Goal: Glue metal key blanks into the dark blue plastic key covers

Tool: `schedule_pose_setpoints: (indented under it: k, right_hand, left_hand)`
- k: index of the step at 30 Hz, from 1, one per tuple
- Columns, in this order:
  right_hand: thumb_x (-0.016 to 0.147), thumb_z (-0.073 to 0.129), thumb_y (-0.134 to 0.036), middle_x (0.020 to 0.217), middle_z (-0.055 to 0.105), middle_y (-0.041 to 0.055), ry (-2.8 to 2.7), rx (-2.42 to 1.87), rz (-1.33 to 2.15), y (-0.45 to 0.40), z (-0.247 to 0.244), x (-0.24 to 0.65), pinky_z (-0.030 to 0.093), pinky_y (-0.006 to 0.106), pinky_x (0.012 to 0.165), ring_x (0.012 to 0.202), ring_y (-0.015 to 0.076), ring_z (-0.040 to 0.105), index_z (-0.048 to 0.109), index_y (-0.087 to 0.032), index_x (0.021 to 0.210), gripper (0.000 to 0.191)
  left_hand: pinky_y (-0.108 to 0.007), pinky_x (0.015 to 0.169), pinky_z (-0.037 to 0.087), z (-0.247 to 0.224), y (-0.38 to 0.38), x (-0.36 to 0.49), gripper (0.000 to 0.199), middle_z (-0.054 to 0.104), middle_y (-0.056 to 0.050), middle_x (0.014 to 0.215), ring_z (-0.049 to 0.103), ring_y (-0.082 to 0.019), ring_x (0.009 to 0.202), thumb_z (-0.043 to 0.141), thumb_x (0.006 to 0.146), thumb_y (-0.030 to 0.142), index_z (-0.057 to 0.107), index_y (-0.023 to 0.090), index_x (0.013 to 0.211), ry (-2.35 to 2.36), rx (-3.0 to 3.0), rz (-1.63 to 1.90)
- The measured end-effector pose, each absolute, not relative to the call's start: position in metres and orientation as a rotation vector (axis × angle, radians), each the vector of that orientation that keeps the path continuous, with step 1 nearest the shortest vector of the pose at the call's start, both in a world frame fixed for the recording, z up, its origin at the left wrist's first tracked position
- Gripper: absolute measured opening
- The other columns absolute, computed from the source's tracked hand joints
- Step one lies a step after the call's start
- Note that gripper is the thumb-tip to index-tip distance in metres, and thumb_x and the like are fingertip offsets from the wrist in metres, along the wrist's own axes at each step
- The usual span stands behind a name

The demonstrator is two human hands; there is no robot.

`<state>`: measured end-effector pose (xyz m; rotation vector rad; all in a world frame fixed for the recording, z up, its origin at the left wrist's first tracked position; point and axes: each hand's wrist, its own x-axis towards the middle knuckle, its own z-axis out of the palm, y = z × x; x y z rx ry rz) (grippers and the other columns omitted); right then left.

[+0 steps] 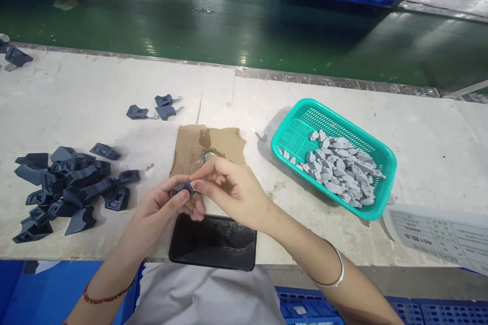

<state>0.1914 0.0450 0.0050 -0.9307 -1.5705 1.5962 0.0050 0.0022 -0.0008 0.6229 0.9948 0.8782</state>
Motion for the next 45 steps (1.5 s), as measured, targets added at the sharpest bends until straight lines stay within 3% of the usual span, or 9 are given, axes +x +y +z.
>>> schedule_pose_setpoints:
  k: [5, 13, 17, 21, 26, 30, 38, 42, 45]
  right_hand:
    - [0.098, 0.069, -0.039, 0.073, 0.064, -0.0016, -1.526, -0.968, 1.651, 0.045, 0.006, 0.193, 0.042, 0.023, 0.056, 0.063, 0.0104, 0.055, 0.065, -0.02, 0.09, 0.021]
    - [0.096, 0.071, -0.041, 0.07, 0.059, -0.0034, -1.502, -0.955, 1.738, 0.044, 0.007, 0.191, 0.037, 0.023, 0.054, 0.06, 0.0097, 0.049, 0.061, -0.019, 0.086, 0.025]
    - [0.099, 0.066, -0.038, 0.078, 0.069, -0.0008, -1.591, -0.988, 1.675, 0.049, 0.015, 0.193, 0.044, 0.025, 0.06, 0.068, 0.0122, 0.06, 0.065, -0.02, 0.089, 0.02]
    - [0.1, 0.061, -0.032, 0.09, 0.076, 0.0026, -1.899, -1.141, 1.308, 0.063, 0.039, 0.223, 0.047, 0.028, 0.067, 0.079, 0.0159, 0.067, 0.072, -0.021, 0.097, 0.015]
    - [0.095, 0.061, -0.033, 0.074, 0.071, 0.0063, -1.906, -2.126, 0.511, 0.08, 0.057, 0.299, 0.039, 0.033, 0.054, 0.058, 0.0192, 0.059, 0.07, -0.021, 0.081, 0.021]
    - [0.087, 0.064, -0.022, 0.065, 0.067, 0.0069, -1.858, -2.616, 0.575, 0.088, 0.047, 0.327, 0.038, 0.035, 0.052, 0.057, 0.0232, 0.059, 0.069, -0.022, 0.071, 0.017]
    - [0.08, 0.063, -0.009, 0.067, 0.069, 0.0063, -1.887, -2.625, 0.637, 0.091, 0.048, 0.31, 0.041, 0.035, 0.058, 0.066, 0.0246, 0.063, 0.066, -0.022, 0.063, 0.022]
    - [0.08, 0.066, -0.013, 0.07, 0.071, 0.006, -1.872, -2.456, 0.524, 0.091, 0.046, 0.317, 0.042, 0.034, 0.053, 0.059, 0.0227, 0.062, 0.068, -0.022, 0.067, 0.016]
    - [0.086, 0.07, -0.023, 0.082, 0.077, 0.0061, -1.803, -1.987, 0.444, 0.087, 0.045, 0.311, 0.051, 0.036, 0.061, 0.073, 0.0251, 0.071, 0.071, -0.024, 0.081, 0.005]
  left_hand:
    - [-0.023, 0.055, 0.034, 0.004, -0.003, -0.001, 0.031, 0.051, 0.005, 0.059, 0.042, -0.008, 0.053, 0.06, 0.1, 0.048, 0.064, 0.018, 0.094, 0.933, 0.795, 0.791]
    - [-0.026, 0.056, 0.025, 0.001, -0.002, -0.002, 0.034, 0.041, 0.006, 0.061, 0.032, -0.01, 0.058, 0.057, 0.101, 0.051, 0.064, 0.019, 0.093, 0.997, 0.903, 0.766]
    - [-0.025, 0.059, 0.034, 0.008, 0.004, -0.003, 0.033, 0.05, 0.003, 0.065, 0.043, -0.012, 0.061, 0.055, 0.101, 0.051, 0.066, 0.021, 0.094, 1.067, 1.009, 0.71]
    - [-0.03, 0.072, 0.043, 0.022, 0.025, -0.011, 0.027, 0.069, -0.004, 0.094, 0.06, -0.02, 0.086, 0.06, 0.095, 0.047, 0.071, 0.023, 0.099, 1.344, 1.34, 0.68]
    - [-0.035, 0.067, 0.045, 0.03, 0.071, -0.028, 0.029, 0.072, -0.006, 0.09, 0.062, -0.024, 0.072, 0.064, 0.086, 0.044, 0.072, 0.023, 0.103, 1.882, 1.59, 0.6]
    - [-0.036, 0.072, 0.05, 0.022, 0.105, -0.031, 0.03, 0.073, -0.007, 0.087, 0.067, -0.028, 0.078, 0.061, 0.087, 0.033, 0.073, 0.02, 0.111, 2.107, 1.598, 0.521]
    - [-0.045, 0.094, 0.056, 0.017, 0.114, -0.031, 0.049, 0.069, -0.015, 0.131, 0.07, -0.028, 0.1, 0.059, 0.089, 0.028, 0.06, 0.018, 0.137, 2.09, 1.683, 0.649]
    - [-0.052, 0.104, 0.053, 0.034, 0.094, -0.055, 0.046, 0.065, -0.016, 0.139, 0.065, -0.036, 0.12, 0.056, 0.093, 0.036, 0.063, 0.018, 0.135, 2.143, 1.812, 0.488]
    - [-0.063, 0.109, 0.046, 0.042, 0.076, -0.083, 0.046, 0.064, -0.019, 0.14, 0.055, -0.047, 0.131, 0.051, 0.096, 0.043, 0.065, 0.017, 0.131, 2.22, 1.909, 0.196]
